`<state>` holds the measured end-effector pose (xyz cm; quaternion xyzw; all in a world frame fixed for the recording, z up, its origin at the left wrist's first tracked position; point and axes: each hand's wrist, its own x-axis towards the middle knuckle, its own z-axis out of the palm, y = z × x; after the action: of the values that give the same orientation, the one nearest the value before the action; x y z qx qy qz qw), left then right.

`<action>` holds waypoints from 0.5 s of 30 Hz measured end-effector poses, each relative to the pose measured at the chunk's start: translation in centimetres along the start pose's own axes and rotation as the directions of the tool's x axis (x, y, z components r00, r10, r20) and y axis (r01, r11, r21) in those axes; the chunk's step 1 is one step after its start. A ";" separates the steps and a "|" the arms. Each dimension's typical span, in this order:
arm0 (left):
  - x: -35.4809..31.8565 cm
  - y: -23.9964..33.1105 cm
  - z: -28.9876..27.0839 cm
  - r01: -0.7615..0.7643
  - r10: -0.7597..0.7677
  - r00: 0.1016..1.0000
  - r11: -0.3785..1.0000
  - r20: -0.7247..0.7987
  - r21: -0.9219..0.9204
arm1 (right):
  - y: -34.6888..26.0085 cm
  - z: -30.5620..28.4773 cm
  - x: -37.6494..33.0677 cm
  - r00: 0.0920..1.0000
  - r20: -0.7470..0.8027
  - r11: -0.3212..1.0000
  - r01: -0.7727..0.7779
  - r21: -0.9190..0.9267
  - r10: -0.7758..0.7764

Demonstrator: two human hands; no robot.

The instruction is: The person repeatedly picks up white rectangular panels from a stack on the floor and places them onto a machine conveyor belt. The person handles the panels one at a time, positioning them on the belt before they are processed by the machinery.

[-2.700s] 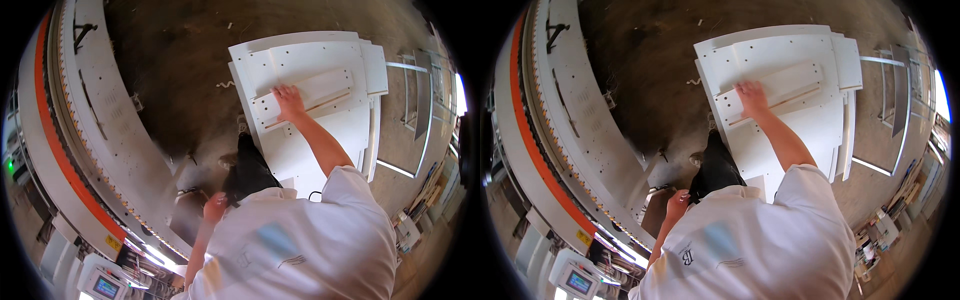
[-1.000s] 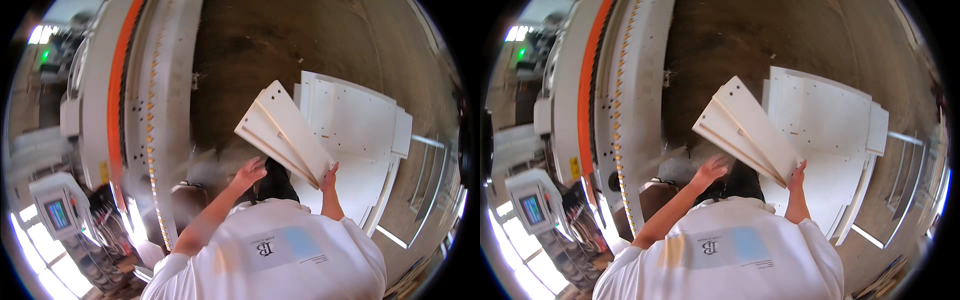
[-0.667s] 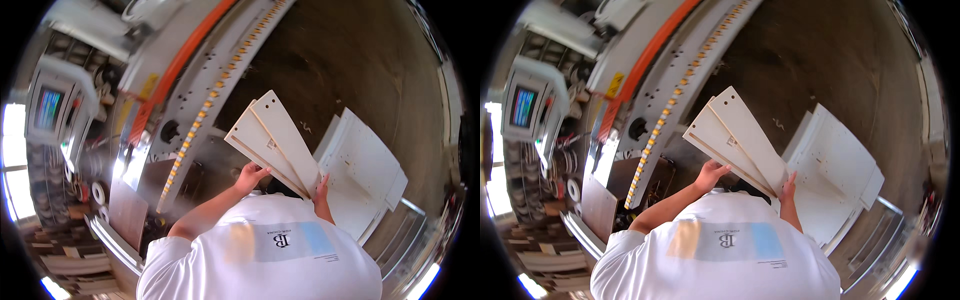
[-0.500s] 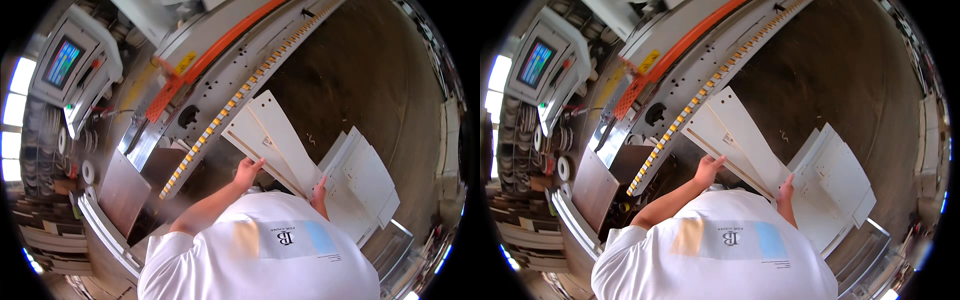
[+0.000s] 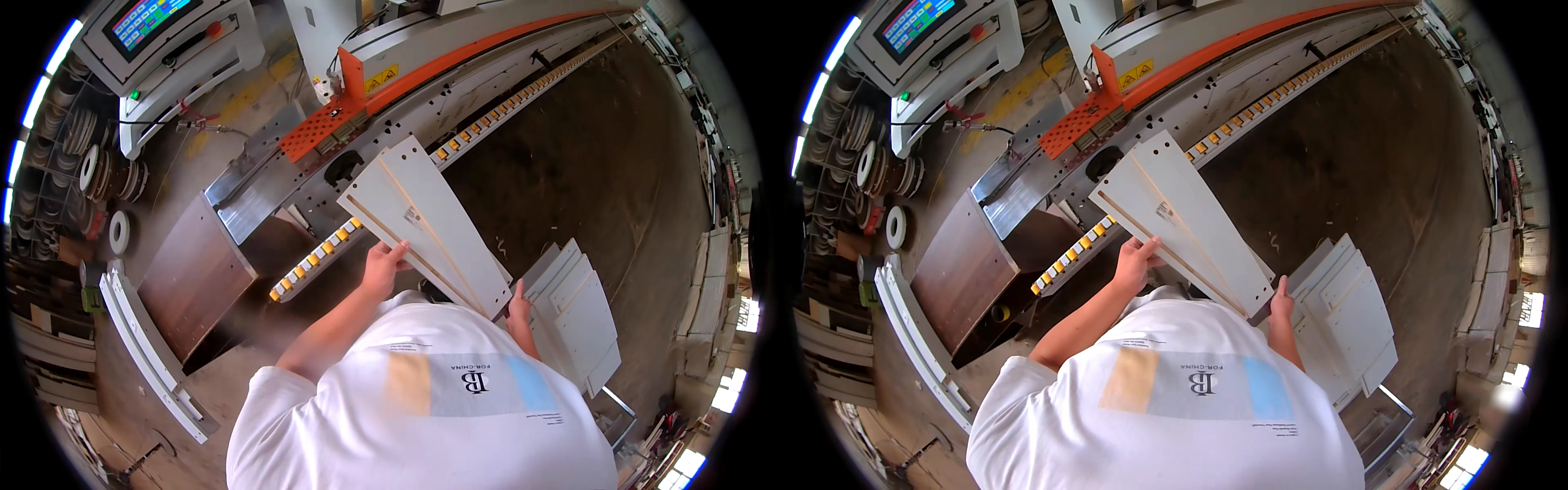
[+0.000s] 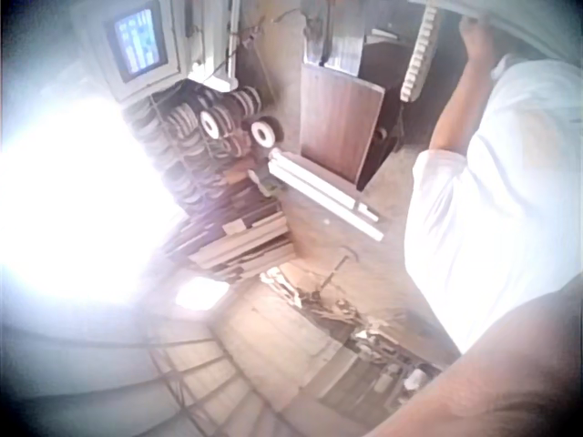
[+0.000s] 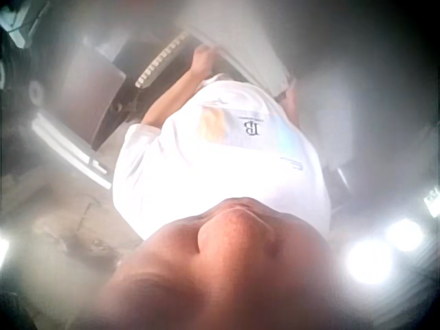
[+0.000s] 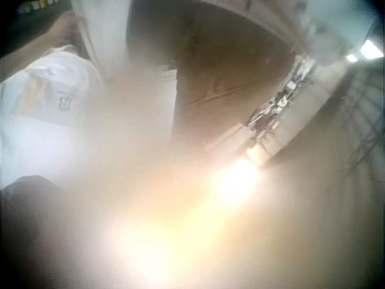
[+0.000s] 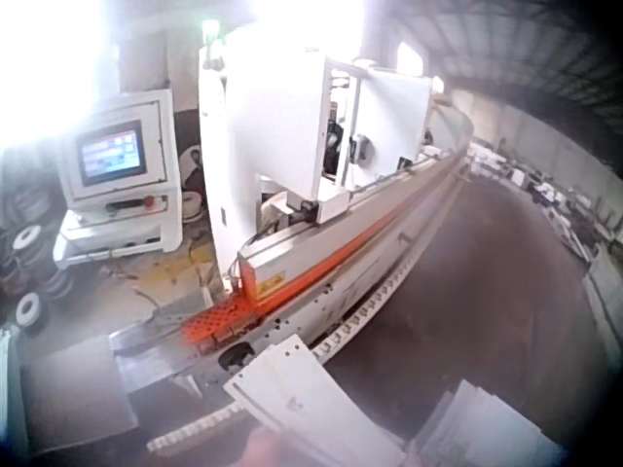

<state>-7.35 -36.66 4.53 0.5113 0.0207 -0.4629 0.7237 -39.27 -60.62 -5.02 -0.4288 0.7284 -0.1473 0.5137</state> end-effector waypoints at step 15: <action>4.4 2.9 -9.2 0.029 -0.030 0.998 0.999 -0.051 -0.019 | -10.4 6.1 -6.5 0.686 0.669 0.710 0.621 -0.332 -0.287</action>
<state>1.22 -32.43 -0.01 0.5161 0.0508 -0.4602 0.7206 -28.31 -60.33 3.18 -0.7515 0.4128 0.0693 0.5098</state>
